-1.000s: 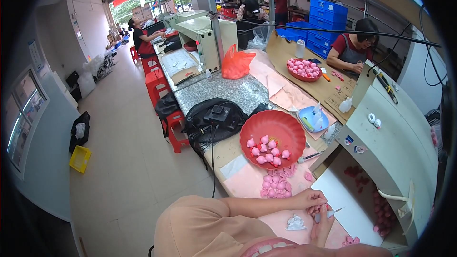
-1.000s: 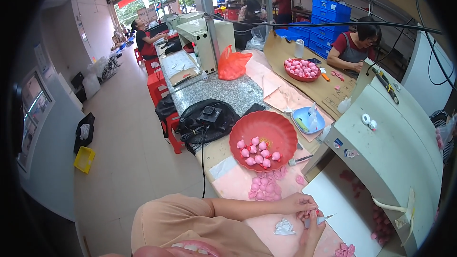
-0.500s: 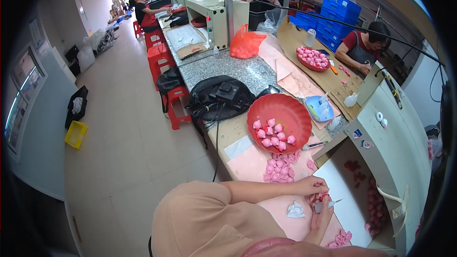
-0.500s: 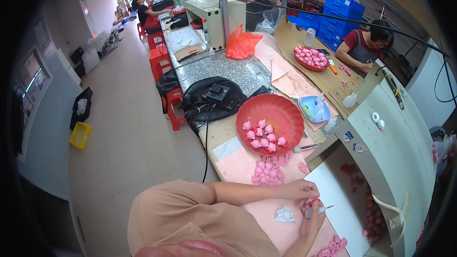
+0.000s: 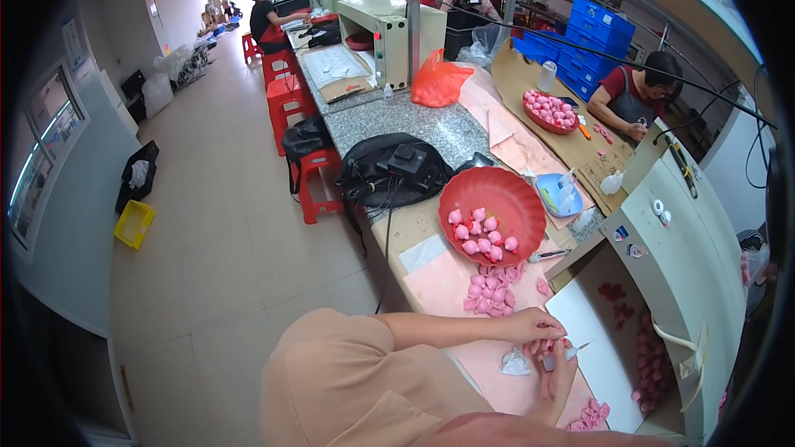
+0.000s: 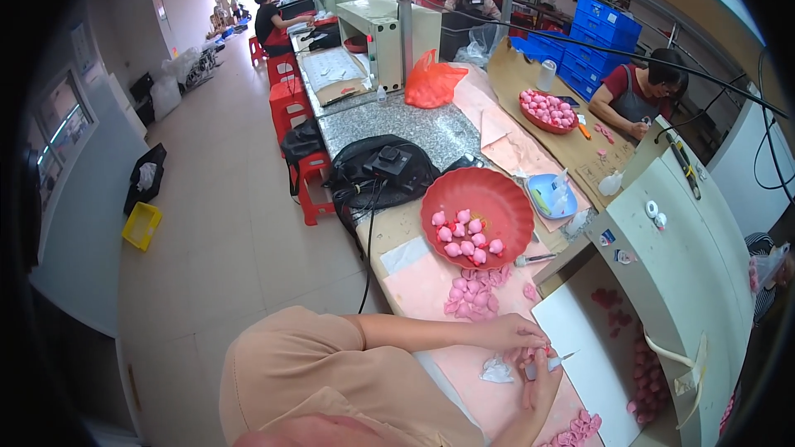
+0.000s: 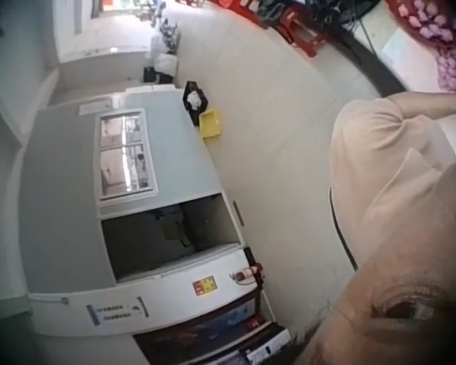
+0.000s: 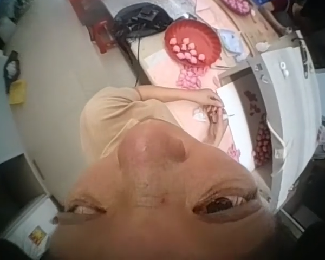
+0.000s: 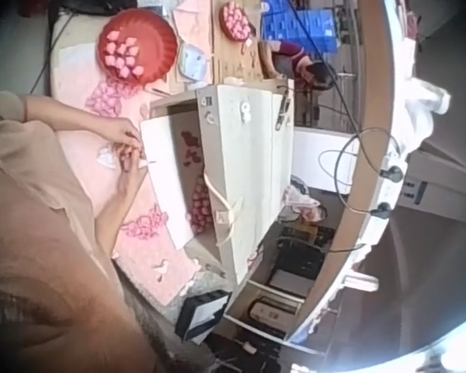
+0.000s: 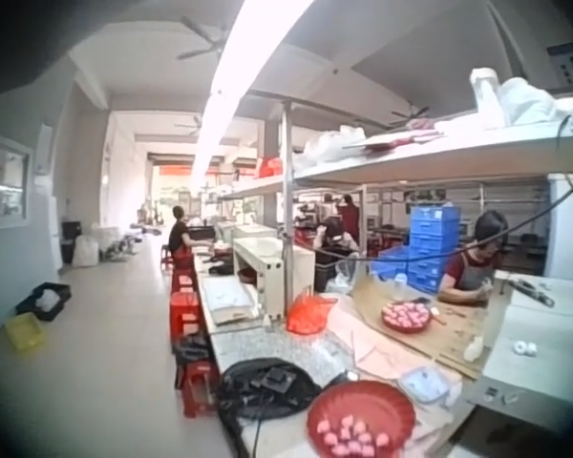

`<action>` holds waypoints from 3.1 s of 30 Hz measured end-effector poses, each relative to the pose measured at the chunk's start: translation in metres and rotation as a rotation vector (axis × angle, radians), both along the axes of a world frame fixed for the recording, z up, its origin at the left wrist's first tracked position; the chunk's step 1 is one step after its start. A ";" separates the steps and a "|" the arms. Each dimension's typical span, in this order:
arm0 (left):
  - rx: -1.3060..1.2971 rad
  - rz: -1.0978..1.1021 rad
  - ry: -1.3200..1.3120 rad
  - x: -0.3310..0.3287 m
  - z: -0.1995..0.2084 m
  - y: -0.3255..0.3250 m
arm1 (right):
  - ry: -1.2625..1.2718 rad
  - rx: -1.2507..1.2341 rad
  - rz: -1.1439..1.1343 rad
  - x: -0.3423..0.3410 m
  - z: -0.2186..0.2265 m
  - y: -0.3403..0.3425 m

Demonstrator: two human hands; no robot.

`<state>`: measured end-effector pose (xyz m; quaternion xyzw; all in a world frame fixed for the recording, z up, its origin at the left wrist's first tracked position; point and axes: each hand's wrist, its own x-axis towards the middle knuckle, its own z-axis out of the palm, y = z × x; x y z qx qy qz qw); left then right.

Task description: The recorder is using a glue applicator to assemble small pink plastic toy parts at a factory workbench.

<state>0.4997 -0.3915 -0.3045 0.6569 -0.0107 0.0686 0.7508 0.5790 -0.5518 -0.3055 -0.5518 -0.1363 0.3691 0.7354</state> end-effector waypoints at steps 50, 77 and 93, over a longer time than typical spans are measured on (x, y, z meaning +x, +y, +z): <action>-0.647 0.106 0.013 0.023 0.011 0.002 | 0.234 -0.057 -0.131 -0.010 0.016 0.009; -1.119 -0.163 0.283 0.051 -0.034 0.011 | -0.585 -0.012 -0.679 0.025 0.006 -0.016; -1.052 -0.129 0.397 0.048 -0.036 0.000 | -0.834 -0.126 -0.627 0.022 0.001 -0.015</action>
